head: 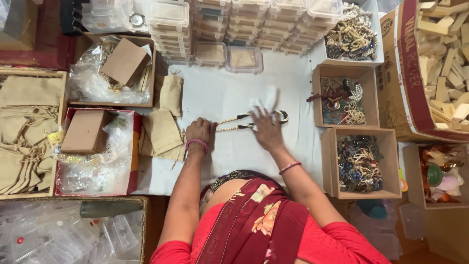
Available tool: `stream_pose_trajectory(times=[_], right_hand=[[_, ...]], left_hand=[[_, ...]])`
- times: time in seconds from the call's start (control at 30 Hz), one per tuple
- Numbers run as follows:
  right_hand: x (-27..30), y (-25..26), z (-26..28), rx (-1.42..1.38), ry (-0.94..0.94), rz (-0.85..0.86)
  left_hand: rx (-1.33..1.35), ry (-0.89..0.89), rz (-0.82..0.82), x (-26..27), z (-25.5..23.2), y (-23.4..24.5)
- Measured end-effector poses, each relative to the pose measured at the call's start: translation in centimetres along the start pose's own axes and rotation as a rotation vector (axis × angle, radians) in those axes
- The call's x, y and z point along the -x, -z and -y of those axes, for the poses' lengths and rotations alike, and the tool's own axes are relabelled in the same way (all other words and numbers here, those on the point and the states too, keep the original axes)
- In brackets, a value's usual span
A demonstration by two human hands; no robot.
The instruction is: The person cleans a beaded necklace with a white cloth, places it in a plastic bag, and then puts the bag into a small cloth pouch. They then clean a plastic container with the cloth and place the pouch inside. Finally, they clean a second beaded necklace with the cloth.
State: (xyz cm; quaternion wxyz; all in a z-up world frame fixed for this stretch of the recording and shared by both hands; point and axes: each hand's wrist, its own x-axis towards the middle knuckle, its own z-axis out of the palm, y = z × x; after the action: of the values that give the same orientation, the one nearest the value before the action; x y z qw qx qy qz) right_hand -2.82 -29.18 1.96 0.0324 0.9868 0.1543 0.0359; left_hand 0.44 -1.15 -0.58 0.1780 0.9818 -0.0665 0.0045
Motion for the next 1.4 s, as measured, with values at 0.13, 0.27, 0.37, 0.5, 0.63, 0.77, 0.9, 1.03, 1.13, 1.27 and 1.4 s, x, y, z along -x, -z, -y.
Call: stream_pose_trajectory(times=[0.13,0.27,0.37,0.5,0.63,0.77,0.9,1.03,1.13,1.27,1.4], right_hand=[[2.1,-1.1,-4.7,-0.074,-0.18,0.052],[3.6,-2.8,-8.5,-0.1,-0.33,-0.046],[2.2,-2.4,-8.0,-0.118,-0.521,-0.065],[-0.8,1.2,-1.8,-0.22,-0.228,-0.107],[-1.9,2.0,3.8,0.057,0.071,-0.064],[-0.5,-1.7,1.3,-0.057,-0.038,0.047],[0.5,-0.7,-3.0,-0.05,-0.27,0.176],[2.7,-2.0,-7.1,-0.087,-0.381,0.146],[3.1,-2.3,-8.4,-0.268,-0.827,0.22],[0.7,0.8,-6.8,-0.183,-0.96,0.17],[-2.9,7.3,-3.3,-0.208,-0.685,0.187]], left_hand=[[-0.014,-0.006,0.026,0.4,0.0,0.2],[0.003,0.0,0.003,0.5,-0.3,0.7],[0.025,0.01,-0.001,0.5,-0.1,1.1],[0.029,-0.003,0.009,0.4,0.0,0.7],[0.026,-0.013,0.0,0.5,-0.1,0.7],[0.004,-0.013,0.019,0.6,-0.1,0.5],[0.009,-0.008,0.028,0.8,-0.3,0.9],[0.024,-0.026,-0.004,0.9,-0.2,1.3],[0.035,-0.018,-0.001,0.7,-0.1,1.4],[0.037,-0.015,0.025,0.9,-0.2,1.3],[0.048,-0.017,0.0,0.8,0.0,1.1]])
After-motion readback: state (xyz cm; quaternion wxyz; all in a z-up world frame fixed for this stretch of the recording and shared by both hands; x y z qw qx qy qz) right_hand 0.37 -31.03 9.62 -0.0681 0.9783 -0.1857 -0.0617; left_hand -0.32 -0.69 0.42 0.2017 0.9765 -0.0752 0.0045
